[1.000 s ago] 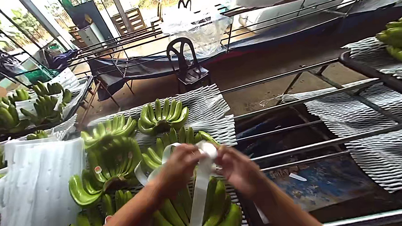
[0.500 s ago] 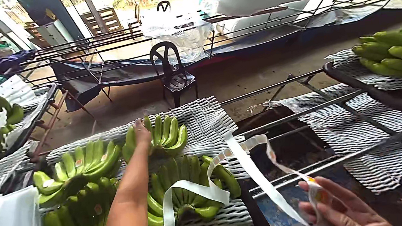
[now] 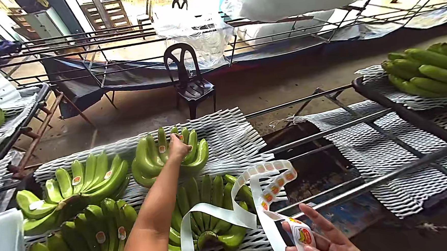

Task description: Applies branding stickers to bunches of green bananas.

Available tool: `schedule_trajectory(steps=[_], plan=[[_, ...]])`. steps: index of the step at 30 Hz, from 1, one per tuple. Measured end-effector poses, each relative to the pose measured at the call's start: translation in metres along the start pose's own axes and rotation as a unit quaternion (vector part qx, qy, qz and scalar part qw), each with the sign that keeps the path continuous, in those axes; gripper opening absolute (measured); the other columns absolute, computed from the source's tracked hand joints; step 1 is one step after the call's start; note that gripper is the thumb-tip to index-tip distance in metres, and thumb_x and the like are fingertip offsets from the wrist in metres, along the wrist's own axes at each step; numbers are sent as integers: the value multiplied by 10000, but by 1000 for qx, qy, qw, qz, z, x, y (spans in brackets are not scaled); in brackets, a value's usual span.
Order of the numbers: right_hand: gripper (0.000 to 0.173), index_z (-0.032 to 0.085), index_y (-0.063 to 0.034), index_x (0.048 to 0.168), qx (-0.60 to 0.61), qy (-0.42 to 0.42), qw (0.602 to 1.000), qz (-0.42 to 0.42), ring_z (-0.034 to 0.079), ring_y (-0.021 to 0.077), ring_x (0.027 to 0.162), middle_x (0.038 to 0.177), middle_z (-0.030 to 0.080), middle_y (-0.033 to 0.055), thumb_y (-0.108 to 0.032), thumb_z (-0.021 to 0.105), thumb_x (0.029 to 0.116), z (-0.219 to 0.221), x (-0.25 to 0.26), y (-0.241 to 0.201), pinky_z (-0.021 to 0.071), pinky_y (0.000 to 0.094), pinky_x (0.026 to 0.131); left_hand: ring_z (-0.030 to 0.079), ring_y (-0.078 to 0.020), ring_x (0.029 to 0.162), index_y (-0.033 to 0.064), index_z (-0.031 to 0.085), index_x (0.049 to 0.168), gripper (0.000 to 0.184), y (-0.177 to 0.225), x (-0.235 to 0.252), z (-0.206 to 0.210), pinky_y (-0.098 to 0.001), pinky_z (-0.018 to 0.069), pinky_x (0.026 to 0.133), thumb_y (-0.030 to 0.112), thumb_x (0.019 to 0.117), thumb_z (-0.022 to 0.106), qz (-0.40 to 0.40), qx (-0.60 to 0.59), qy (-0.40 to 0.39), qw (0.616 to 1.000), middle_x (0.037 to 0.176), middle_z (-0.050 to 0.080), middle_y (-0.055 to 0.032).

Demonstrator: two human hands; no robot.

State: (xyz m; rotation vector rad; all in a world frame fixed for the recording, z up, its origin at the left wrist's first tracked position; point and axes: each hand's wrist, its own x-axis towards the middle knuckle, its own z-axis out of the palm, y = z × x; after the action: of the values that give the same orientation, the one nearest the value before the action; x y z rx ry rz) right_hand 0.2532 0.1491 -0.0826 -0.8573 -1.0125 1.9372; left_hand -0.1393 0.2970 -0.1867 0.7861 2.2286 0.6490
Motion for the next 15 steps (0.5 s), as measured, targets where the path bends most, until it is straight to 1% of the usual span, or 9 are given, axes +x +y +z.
schedule_trajectory(steps=[2,4,6,7,8,10,12,13,15], plan=[[608,499,-242,1441,4,3,1000,-3,762,230,992,1177,759,60,122,535,956,-2,-2,2,639,393,865,577,-392,1300,38,380,1494,843,3,-6,-1,-572,466,1070,240,824,850,9,100,20,995,1402,573,-243],[607,497,-261,1442,1,3,1000,-7,761,223,999,1180,760,48,113,523,964,-5,-4,1,638,384,873,524,-428,1334,46,442,1480,805,-2,-12,-13,-629,429,1072,339,841,836,42,181,54,981,1454,509,-256],[565,554,-242,1403,0,4,1000,-15,761,214,993,1187,758,49,114,526,965,-8,-7,0,638,372,866,416,-508,1392,-16,617,1334,554,-14,-13,-31,-735,297,1107,299,904,769,102,189,114,970,1465,478,-314],[523,598,-222,1363,-2,5,1000,-16,762,205,985,1185,758,47,111,532,965,-10,-9,0,641,363,857,365,-515,1430,-28,673,1261,444,-20,-16,-41,-753,235,1129,286,950,709,112,193,140,965,1487,467,-313],[486,642,-205,1325,-4,5,1000,-13,762,197,981,1183,758,45,107,540,966,-12,-12,1,642,355,853,311,-509,1470,-30,696,1230,400,-25,-20,-51,-762,179,1148,278,975,670,103,202,159,961,1519,444,-306],[437,668,-160,1276,-8,1,1000,-8,763,194,974,1181,758,56,113,523,968,-15,-15,3,642,349,843,201,-465,1531,-11,681,1267,416,-35,-24,-66,-757,116,1167,279,969,667,38,242,168,955,1585,378,-266],[425,668,-129,1265,-4,-5,1000,-6,763,198,964,1175,757,67,123,498,968,-16,-16,4,643,348,836,155,-461,1546,-16,654,1296,450,-43,-27,-71,-768,131,1155,226,920,704,-14,283,168,944,1614,329,-265],[421,672,-117,1259,1,-7,1000,-6,764,200,958,1170,758,73,127,491,968,-15,-17,4,644,347,830,159,-478,1541,-29,643,1303,445,-46,-28,-72,-777,164,1143,180,914,703,-21,303,167,938,1615,312,-283],[409,665,-101,1249,2,-7,1000,0,765,195,952,1170,758,73,128,473,970,-11,-19,1,645,344,822,260,-497,1501,-78,620,1301,393,-48,-34,-72,-714,331,1106,74,940,647,-18,339,161,927,1597,315,-313]])
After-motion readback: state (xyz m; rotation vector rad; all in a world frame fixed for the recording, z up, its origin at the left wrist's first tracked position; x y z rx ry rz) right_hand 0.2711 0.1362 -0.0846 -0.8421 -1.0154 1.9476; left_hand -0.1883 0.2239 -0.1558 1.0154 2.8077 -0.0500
